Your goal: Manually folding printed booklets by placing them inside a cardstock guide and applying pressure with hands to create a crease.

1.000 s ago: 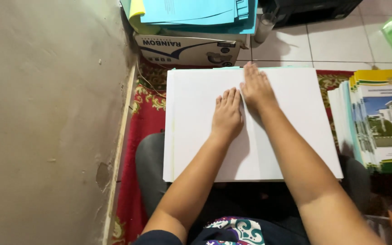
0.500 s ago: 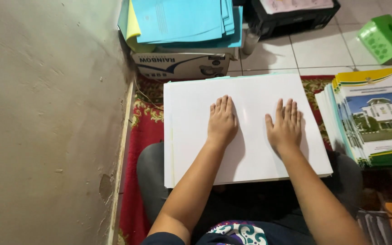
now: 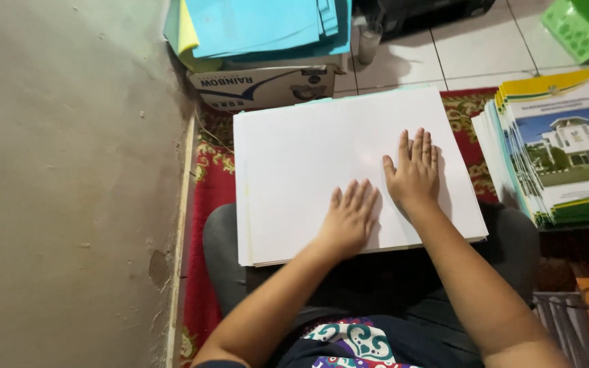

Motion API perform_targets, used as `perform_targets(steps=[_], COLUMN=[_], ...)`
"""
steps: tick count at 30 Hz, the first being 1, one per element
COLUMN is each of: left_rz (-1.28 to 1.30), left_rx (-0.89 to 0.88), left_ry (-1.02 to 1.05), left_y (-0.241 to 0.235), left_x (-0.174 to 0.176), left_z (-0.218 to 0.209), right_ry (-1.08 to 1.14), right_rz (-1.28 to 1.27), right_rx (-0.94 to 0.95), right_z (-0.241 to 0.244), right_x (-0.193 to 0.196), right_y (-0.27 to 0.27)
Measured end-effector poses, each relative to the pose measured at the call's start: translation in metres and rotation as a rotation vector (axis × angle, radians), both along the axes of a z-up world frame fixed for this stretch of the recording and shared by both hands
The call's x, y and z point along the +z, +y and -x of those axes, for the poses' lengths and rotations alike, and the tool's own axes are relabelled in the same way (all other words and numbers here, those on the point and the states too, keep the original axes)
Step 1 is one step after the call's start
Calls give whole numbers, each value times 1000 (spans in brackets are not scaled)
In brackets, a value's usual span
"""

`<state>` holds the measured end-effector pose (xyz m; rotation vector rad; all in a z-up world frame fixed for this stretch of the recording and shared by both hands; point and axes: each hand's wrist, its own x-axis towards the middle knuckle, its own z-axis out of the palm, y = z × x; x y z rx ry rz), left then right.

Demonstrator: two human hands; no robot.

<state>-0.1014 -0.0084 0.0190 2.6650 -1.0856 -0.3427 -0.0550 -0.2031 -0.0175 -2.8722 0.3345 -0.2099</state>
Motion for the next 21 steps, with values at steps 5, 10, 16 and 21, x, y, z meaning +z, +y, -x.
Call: perform_targets(steps=[5, 10, 16, 21], left_rz=[-37, 64, 69, 14], left_rx=[145, 240, 279, 168], left_ry=[-201, -278, -275, -224], left_y=[-25, -42, -41, -25], left_x=[-10, -5, -7, -15], left_z=[-102, -172, -160, -83], right_ry=[-108, -130, -46, -59], right_rz=[49, 84, 43, 54], right_rx=[19, -5, -27, -23], right_z=[0, -1, -3, -4], right_x=[-3, -1, 2, -2], right_y=[0, 1, 3, 2])
